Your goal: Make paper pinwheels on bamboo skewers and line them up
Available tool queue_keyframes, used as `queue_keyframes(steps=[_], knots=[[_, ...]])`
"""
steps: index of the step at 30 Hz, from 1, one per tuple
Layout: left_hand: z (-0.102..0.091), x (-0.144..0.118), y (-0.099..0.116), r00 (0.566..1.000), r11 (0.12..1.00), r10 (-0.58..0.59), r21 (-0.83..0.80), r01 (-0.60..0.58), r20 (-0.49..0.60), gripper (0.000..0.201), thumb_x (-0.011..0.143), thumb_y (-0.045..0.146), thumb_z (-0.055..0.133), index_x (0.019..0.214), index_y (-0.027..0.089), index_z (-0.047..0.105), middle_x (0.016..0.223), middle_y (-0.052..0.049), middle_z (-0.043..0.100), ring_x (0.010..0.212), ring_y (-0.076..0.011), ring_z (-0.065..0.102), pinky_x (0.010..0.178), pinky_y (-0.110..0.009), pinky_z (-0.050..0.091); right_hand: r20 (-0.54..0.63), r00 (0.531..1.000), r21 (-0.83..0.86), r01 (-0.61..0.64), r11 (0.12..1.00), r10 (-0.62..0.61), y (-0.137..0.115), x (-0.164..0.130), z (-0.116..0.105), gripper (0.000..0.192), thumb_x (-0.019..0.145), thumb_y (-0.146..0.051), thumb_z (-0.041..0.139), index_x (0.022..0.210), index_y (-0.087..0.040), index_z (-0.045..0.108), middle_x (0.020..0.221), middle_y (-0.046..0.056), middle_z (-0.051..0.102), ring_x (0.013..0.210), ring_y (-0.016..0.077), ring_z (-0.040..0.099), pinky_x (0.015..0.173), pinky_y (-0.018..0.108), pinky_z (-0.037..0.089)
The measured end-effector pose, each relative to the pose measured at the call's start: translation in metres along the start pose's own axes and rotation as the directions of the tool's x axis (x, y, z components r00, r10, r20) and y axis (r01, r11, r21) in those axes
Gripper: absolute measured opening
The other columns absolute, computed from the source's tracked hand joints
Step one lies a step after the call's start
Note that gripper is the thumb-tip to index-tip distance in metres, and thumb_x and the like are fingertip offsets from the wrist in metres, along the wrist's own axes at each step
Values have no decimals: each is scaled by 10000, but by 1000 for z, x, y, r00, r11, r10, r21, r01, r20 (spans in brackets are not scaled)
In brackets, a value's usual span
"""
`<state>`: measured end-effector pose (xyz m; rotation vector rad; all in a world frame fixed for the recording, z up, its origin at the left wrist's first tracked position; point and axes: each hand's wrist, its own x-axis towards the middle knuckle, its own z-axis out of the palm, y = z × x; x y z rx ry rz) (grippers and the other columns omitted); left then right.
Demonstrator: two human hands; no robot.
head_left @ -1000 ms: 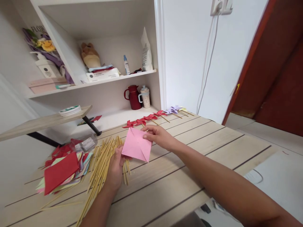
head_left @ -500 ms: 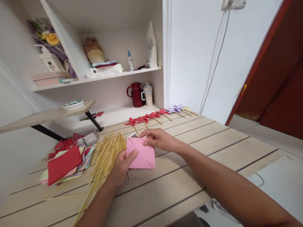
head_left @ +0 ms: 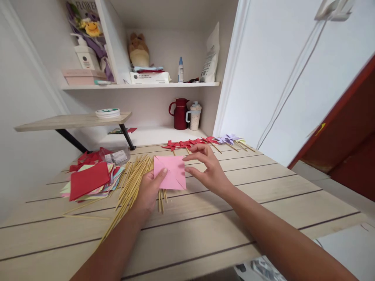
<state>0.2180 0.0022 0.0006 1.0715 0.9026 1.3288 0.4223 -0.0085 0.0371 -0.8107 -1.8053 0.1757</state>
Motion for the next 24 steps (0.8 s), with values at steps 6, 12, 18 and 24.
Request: queue_keyframes(steps=[6,12,18,24], knots=[[6,-5,0,997,997,-7,-80,13,74,452,712,419,835,1031,114,742,951,-123,782,790,-227,731,740,-329,563,204,973,-10,116,993,-111,-7,-4,8,109,860,-213,723,947,-270,756,1067,79,529,1041,245,548,893,435,502],[3,-2,5,999,990,32,-142,-28,24,457,701,415,841,1036,122,738,928,-106,782,791,-222,730,771,-340,569,252,958,35,129,991,-134,-5,-8,11,169,885,-182,684,1004,-272,762,938,50,493,904,200,533,777,358,503],[4,-3,1,997,994,32,-106,-24,68,409,745,409,814,1022,116,743,921,-102,778,789,-195,710,748,-301,549,232,970,198,29,980,-75,-6,-10,14,69,876,-291,724,907,-260,778,871,32,477,824,180,536,720,342,516],[6,-6,4,994,997,64,-57,-59,87,361,744,414,813,960,129,760,875,-80,771,762,-178,687,756,-290,528,229,969,299,-166,940,98,-4,-11,20,186,845,-393,752,747,-235,753,851,27,503,761,166,546,669,331,518]])
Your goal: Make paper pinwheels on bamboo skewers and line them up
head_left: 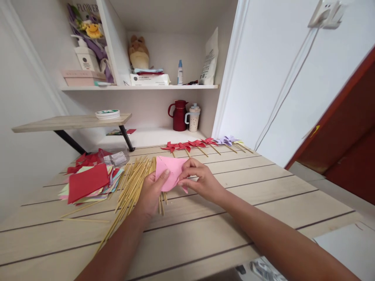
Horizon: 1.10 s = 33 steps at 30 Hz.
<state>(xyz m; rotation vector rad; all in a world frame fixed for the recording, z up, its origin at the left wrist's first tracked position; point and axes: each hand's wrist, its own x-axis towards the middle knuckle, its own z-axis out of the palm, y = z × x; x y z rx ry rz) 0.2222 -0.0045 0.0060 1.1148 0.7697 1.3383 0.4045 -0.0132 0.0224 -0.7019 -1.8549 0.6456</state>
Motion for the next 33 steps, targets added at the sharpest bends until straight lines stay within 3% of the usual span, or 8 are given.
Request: queue_keyframes(steps=[5,9,14,21,33], knots=[[0,0,0,999,1000,6,31,-7,35,344,764,406,799,977,138,764,867,-71,768,777,-178,684,763,-289,528,-49,998,-43,-52,998,50,-4,3,1,327,855,-385,743,596,-194,683,797,22,541,746,151,545,663,296,466],[0,-1,-1,998,998,30,57,-32,47,328,790,391,780,1012,151,761,932,-65,773,845,-182,692,836,-299,527,-102,994,-74,-55,996,47,-2,5,1,230,830,-337,773,659,-196,709,789,19,572,766,157,557,681,292,453],[0,-1,-1,999,995,-12,99,7,44,361,769,410,795,1012,144,765,908,-65,766,833,-176,681,793,-283,527,-150,987,-102,-64,993,49,5,3,1,80,794,-253,807,748,-213,756,817,22,605,779,161,565,681,288,456],[-1,-2,-1,1000,986,-13,168,10,16,347,740,441,811,891,130,773,798,-50,743,687,-131,621,635,-233,474,-147,986,-148,-101,984,80,3,3,1,89,763,-221,829,709,-203,761,796,26,611,766,166,565,676,296,448],[2,-2,2,999,963,-18,268,28,-39,381,671,453,837,887,145,784,838,-55,758,704,-140,632,661,-251,497,-168,983,-188,-109,976,77,4,3,1,102,760,-228,832,686,-206,765,745,13,584,720,154,510,661,294,424]])
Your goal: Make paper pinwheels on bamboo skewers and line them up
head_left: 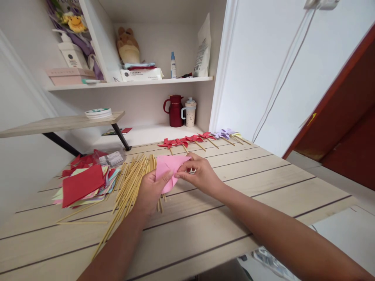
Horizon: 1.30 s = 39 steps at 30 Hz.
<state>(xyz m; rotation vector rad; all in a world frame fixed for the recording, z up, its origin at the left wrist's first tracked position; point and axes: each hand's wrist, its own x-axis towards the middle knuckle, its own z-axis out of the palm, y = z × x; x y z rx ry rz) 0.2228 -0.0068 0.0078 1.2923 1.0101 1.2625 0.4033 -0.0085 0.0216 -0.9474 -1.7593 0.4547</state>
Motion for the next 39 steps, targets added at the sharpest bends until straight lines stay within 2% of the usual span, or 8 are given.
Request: queue_keyframes(steps=[12,16,19,21,24,28,34,39], knots=[[0,-3,6,998,987,51,153,-45,-41,314,701,427,790,840,146,774,793,-51,754,679,-164,640,648,-273,501,-2,1000,7,-13,1000,13,-2,-1,0,103,750,-231,836,686,-211,758,754,5,571,684,139,519,624,280,419],[1,-4,9,996,980,79,187,-71,-34,284,713,409,775,842,156,775,814,-53,755,715,-184,655,671,-285,503,-147,989,-25,-10,1000,6,-7,1,-11,167,837,-299,756,701,-205,738,694,6,589,650,146,504,613,296,414],[2,-5,9,994,970,109,219,-107,2,233,737,391,751,820,175,773,808,-41,743,714,-184,646,670,-285,496,-266,962,-63,45,997,-60,-12,5,-24,154,888,-366,693,892,-228,761,852,44,617,813,192,561,709,333,468],[3,-4,8,989,959,148,240,-149,21,188,749,373,738,781,190,767,773,-28,724,706,-179,632,672,-282,489,-228,968,-74,91,993,-105,-14,7,-31,236,873,-386,713,1072,-265,746,1062,74,612,1036,235,573,885,392,486],[4,-4,8,972,934,227,269,-235,64,145,750,348,737,722,208,764,737,-24,697,721,-184,620,695,-283,480,-29,991,-60,129,990,-131,-13,8,-34,376,803,-399,792,1159,-299,723,1224,84,598,1221,278,530,1067,477,405],[5,-4,8,943,891,310,308,-332,118,132,752,332,732,686,225,770,738,-32,685,738,-189,610,715,-287,473,150,980,-75,145,987,-133,-7,8,-29,278,739,-334,853,997,-267,772,1170,79,672,1154,277,583,1028,486,426],[6,-4,7,929,863,347,344,-369,125,129,769,315,709,693,225,763,756,-32,681,742,-187,612,725,-293,470,161,978,-58,143,988,-132,-3,9,-26,37,802,-233,791,835,-226,777,1011,67,739,996,236,635,915,411,472],[4,-2,6,917,844,375,358,-400,140,123,768,309,713,689,226,759,751,-31,677,745,-189,617,718,-292,466,170,976,-41,147,988,-138,-6,9,-26,41,796,-249,795,814,-224,768,979,60,746,969,228,642,900,400,473]])
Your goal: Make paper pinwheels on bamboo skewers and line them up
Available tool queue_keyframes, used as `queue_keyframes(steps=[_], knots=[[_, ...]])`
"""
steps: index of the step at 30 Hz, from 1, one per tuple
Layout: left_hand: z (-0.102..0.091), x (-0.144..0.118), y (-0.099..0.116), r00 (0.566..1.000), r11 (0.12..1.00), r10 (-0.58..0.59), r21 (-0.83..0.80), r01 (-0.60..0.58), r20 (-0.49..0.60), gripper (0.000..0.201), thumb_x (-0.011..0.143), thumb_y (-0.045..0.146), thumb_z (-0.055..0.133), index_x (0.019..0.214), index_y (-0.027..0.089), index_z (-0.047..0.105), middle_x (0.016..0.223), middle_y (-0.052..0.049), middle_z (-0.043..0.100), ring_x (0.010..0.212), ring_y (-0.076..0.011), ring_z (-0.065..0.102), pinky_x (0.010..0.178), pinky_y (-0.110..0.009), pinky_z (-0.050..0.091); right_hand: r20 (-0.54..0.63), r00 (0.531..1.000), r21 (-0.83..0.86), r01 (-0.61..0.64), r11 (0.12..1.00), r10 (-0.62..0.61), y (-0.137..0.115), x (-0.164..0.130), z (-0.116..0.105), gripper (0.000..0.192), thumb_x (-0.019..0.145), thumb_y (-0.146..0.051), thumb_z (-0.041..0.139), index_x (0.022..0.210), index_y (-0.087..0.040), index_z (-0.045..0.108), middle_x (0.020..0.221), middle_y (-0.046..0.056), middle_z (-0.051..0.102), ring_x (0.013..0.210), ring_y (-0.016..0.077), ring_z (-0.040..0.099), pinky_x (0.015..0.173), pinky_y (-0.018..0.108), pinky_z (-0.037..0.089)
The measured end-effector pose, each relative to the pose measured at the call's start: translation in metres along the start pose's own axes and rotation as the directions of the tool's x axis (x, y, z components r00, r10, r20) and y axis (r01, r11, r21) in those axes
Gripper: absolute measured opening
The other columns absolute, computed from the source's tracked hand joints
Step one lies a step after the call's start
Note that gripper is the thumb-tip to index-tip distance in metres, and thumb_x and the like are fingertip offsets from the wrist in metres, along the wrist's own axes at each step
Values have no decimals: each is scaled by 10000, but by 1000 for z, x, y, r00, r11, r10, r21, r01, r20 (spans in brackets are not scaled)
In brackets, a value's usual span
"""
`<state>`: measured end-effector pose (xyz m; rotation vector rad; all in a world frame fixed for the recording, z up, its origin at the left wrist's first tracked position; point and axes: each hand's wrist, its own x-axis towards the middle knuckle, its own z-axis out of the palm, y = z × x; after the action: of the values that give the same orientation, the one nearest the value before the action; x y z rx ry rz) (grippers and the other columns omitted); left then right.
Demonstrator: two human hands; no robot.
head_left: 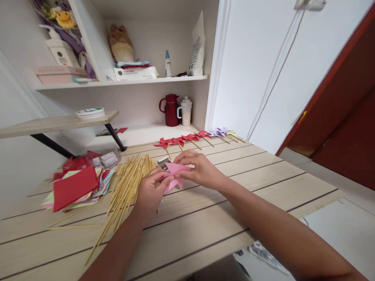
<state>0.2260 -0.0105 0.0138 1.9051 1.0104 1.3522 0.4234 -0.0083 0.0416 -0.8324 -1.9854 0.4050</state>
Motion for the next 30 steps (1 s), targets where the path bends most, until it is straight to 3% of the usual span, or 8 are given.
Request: queue_keyframes(steps=[7,12,15,18,21,25,30], knots=[[3,-2,-2,999,999,34,15,-34,10,106,768,306,720,694,245,765,743,-28,682,738,-192,612,692,-289,462,8,1000,-23,-17,1000,17,-4,0,2,55,780,-159,749,802,-209,740,935,60,746,960,233,632,869,384,479],[4,-5,3,999,999,-34,13,34,-11,151,783,327,723,673,230,760,735,-38,678,731,-201,603,703,-299,474,-16,996,-26,-87,996,87,-7,-1,5,80,733,-125,708,774,-191,727,858,55,726,898,227,615,810,358,470],[2,-5,3,990,989,-111,-103,103,-82,230,812,410,718,935,228,784,910,-55,723,850,-222,638,775,-307,498,-79,968,117,-227,967,237,-5,-2,8,11,730,-184,714,740,-186,719,813,36,701,826,204,602,752,329,452],[-3,-3,-2,966,963,-142,-256,85,-214,490,877,517,636,1299,267,646,1160,-62,683,1026,-215,640,905,-311,488,-78,885,436,-383,814,458,0,0,10,148,729,-305,744,727,-162,708,725,17,667,666,159,557,630,289,402],[-7,2,-7,944,923,-183,-378,69,-274,545,911,558,572,1376,272,563,1156,-53,654,1008,-181,641,940,-312,477,-70,815,698,-372,612,575,2,2,12,242,678,-354,787,771,-137,730,709,29,685,625,146,548,621,281,392],[-6,4,-9,958,900,-265,-385,206,-106,493,818,501,725,1214,213,669,1222,-89,658,1107,-202,623,990,-313,459,-71,788,816,-307,490,612,-3,4,17,280,638,-365,819,786,-137,751,740,52,722,640,158,576,652,287,416],[4,-1,-7,968,898,-248,-367,243,33,518,683,411,848,1142,207,722,1338,-117,615,1218,-267,588,1011,-348,473,-116,800,805,-271,527,589,-10,1,23,266,640,-364,820,779,-146,757,732,34,714,625,144,547,636,279,407]])
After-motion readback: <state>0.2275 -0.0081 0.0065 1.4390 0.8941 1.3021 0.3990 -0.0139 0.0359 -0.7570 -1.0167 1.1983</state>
